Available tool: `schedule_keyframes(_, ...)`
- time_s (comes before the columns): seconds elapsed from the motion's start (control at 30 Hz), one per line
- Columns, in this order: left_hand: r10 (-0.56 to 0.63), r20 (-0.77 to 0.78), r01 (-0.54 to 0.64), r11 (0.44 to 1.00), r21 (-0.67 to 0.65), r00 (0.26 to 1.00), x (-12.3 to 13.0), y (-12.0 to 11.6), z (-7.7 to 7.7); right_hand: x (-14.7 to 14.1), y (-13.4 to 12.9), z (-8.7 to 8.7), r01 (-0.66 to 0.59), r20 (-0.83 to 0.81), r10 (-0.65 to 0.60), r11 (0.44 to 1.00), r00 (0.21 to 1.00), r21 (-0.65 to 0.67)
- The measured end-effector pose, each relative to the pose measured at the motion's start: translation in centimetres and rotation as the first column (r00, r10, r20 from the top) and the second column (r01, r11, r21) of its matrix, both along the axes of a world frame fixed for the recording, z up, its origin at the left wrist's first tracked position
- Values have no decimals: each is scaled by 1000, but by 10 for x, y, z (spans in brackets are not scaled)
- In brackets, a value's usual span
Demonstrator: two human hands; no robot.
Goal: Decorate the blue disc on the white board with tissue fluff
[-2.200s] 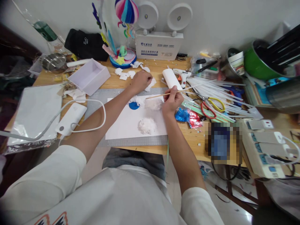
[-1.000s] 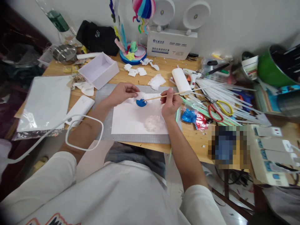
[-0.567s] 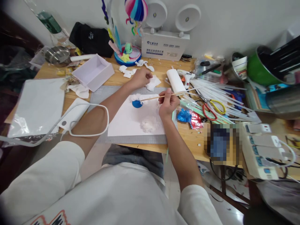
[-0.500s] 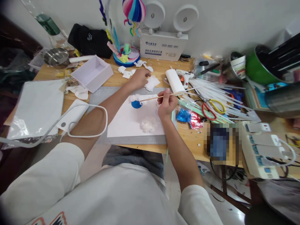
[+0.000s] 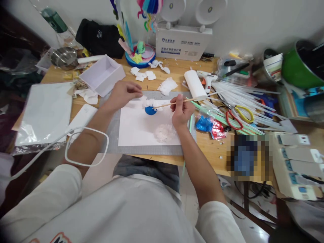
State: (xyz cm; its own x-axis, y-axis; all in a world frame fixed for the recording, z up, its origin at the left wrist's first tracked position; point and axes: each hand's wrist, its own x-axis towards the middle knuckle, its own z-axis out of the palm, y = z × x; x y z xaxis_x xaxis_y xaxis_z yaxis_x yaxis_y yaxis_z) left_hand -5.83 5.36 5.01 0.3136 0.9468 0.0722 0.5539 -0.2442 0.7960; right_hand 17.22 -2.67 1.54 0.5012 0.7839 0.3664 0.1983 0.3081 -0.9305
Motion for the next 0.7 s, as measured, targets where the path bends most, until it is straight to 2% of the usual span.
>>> schedule_keyframes(0.1,-110,87,121,984,-131,990,-8,-34,1,-1,0,-2,9,23,-9,1000,1000,1)
schedule_keyframes(0.17,-199,100,215,959,-186,975,-4,-46,-1,-1,1,-4,5,25,-5,1000,1000,5)
schedule_keyframes(0.37,-324,110,340,920,-196,940,14,-48,-15,-1,2,-9,-94,10,94,996,996,7)
schedule_keyframes(0.47,-316,111,329,934,-135,942,18,-43,-23,-1,1,-8,-96,13,96,995,995,8)
schedule_keyframes(0.63,-218,132,232,968,-102,967,18,-40,-30,1,-1,-1,41,-8,-40,998,999,47)
schedule_keyframes(0.7,-186,143,200,976,-87,972,17,-40,-32,2,-2,0,21,3,-21,999,1000,47)
